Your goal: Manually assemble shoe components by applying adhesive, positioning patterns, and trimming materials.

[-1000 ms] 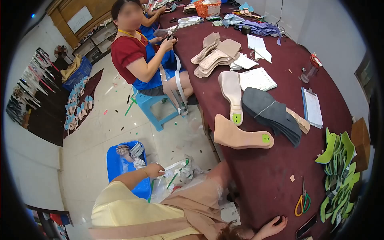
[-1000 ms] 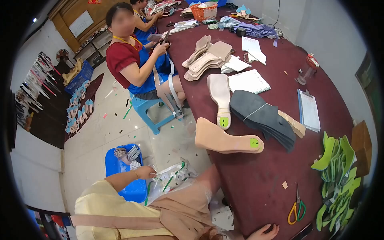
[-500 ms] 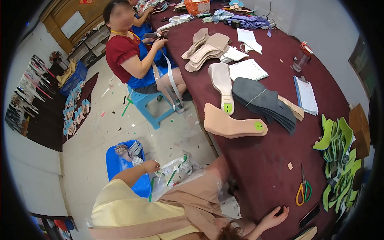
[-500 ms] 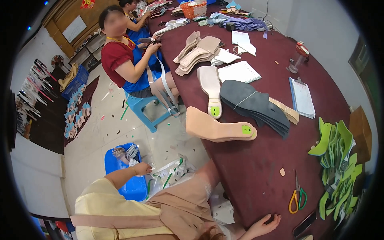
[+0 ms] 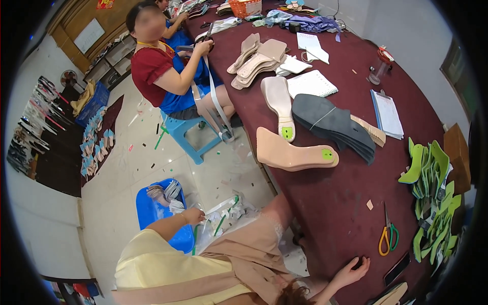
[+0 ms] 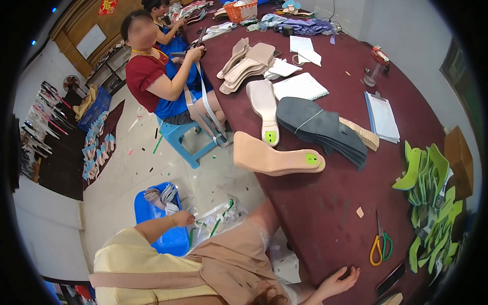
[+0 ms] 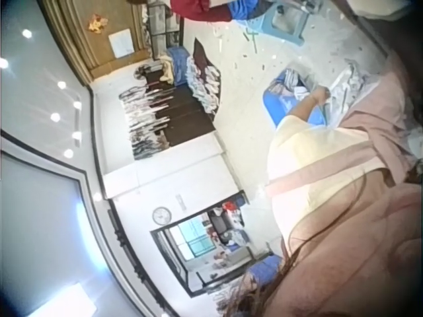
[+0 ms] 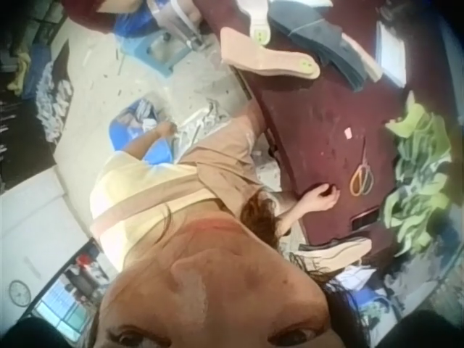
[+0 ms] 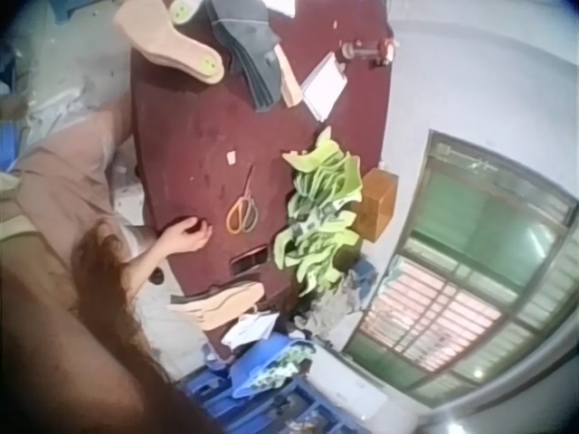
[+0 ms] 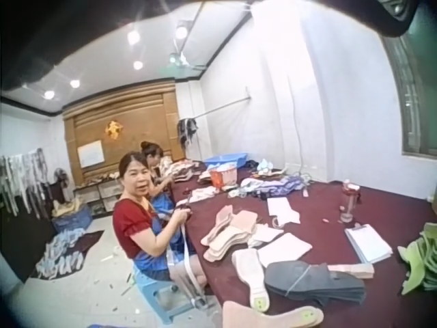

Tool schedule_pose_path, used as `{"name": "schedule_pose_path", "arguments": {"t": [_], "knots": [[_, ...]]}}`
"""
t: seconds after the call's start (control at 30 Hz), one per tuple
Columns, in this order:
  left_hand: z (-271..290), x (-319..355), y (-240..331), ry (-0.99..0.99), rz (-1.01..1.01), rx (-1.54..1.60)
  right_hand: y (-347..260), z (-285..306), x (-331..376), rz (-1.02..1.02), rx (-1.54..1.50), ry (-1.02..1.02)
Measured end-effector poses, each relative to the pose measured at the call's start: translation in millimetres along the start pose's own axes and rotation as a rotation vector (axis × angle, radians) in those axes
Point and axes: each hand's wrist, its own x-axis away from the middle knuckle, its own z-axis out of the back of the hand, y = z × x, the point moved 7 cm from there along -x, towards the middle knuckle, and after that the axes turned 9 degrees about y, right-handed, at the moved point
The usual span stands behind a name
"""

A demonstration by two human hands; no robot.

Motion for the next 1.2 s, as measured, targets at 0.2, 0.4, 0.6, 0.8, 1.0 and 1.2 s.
{"name": "schedule_pose_path", "arguments": {"t": [0.2, 0.4, 0.6, 0.8, 1.0, 1.2], "knots": [[-1.0, 0.5, 2.0, -0.089, -0.036, -0.057, -1.7, 1.6, -0.7, -0.027, 0.005, 0.002], [0.9, -0.5, 9.1, -0.074, -0.049, -0.023, -3.1, 2.1, -1.0, -0.016, -0.016, 0.013], [37.7, -29.2, -2.2, -0.02, -0.026, -0.075, -0.8, 1.0, 0.1, -0.049, -0.013, 0.008], [85.8, -60.9, 7.3, 0.158, -0.031, -0.082, -1.3, 2.0, -0.6, -0.042, -0.036, 0.028], [42.3, -50.3, 18.9, 0.041, -0.075, -0.094, 0.4, 1.6, 0.3, -0.038, -0.038, 0.025], [-18.2, -23.4, 21.8, -0.111, -0.041, -0.064, -1.0, 3.2, 0.3, -0.024, -0.062, 0.042]]}}
